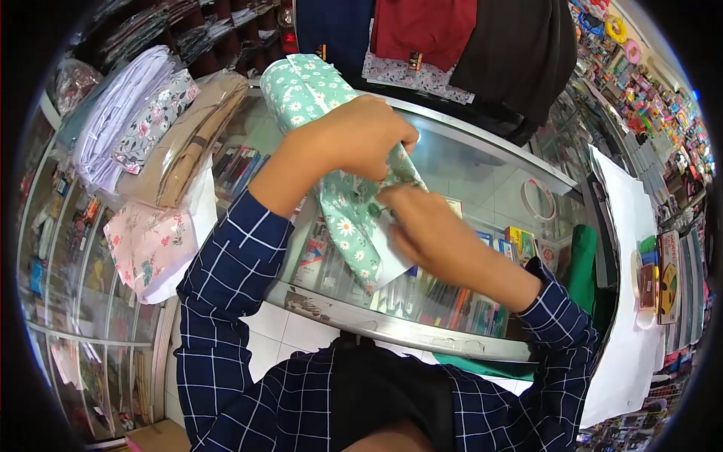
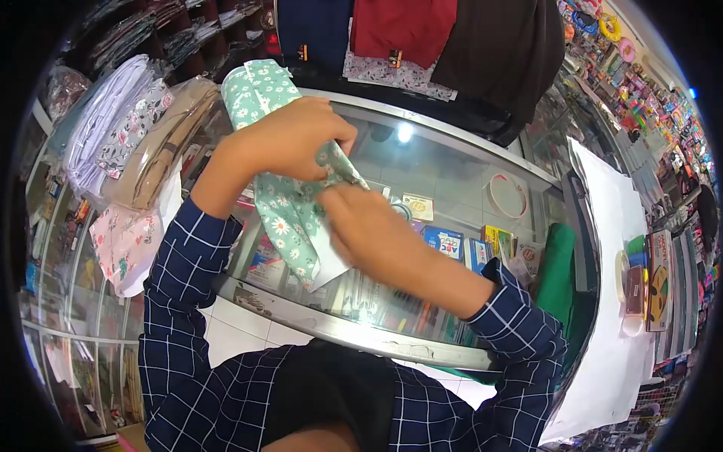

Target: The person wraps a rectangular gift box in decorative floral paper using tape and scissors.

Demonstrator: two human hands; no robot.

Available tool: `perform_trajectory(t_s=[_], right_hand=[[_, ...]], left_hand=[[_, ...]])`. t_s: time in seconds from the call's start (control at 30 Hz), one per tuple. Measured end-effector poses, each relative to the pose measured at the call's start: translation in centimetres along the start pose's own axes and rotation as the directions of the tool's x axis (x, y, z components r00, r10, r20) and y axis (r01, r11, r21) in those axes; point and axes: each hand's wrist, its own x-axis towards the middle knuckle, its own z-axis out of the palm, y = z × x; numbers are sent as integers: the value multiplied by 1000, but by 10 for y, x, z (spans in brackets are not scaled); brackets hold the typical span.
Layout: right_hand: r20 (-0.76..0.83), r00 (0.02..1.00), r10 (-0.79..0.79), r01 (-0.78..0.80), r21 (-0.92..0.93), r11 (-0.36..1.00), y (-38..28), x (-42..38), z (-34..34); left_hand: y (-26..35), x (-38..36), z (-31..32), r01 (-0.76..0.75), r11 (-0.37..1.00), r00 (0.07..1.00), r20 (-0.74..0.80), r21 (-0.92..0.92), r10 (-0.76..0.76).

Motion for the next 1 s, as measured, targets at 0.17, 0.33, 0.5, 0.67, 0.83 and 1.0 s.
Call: perform_trajectory(t_s=[0.17,0.33,0.5,0.67,0.83,1.0], right_hand=[[-139,988,-69,35,-233,972,3,2,-18],[-145,989,-16,-41,-378,925,5,-2,-11],[-199,960,-195,66,-518,853,5,7,4],[-111,969,-219,94,-658,747,8,11,8],[-86,976,-198,96,-649,755,11,8,2],[-63,976,-210,107,-701,705,8,14,5]], left_hand=[[21,-14,7,126,951,984,-160,284,-82],[54,-33,15,246,868,858,-514,431,11],[81,-79,31,231,953,900,-414,197,-133],[75,-91,25,184,966,952,-277,184,-129],[69,-87,27,134,979,933,-353,150,-74],[69,-81,36,140,974,908,-416,179,-54]])
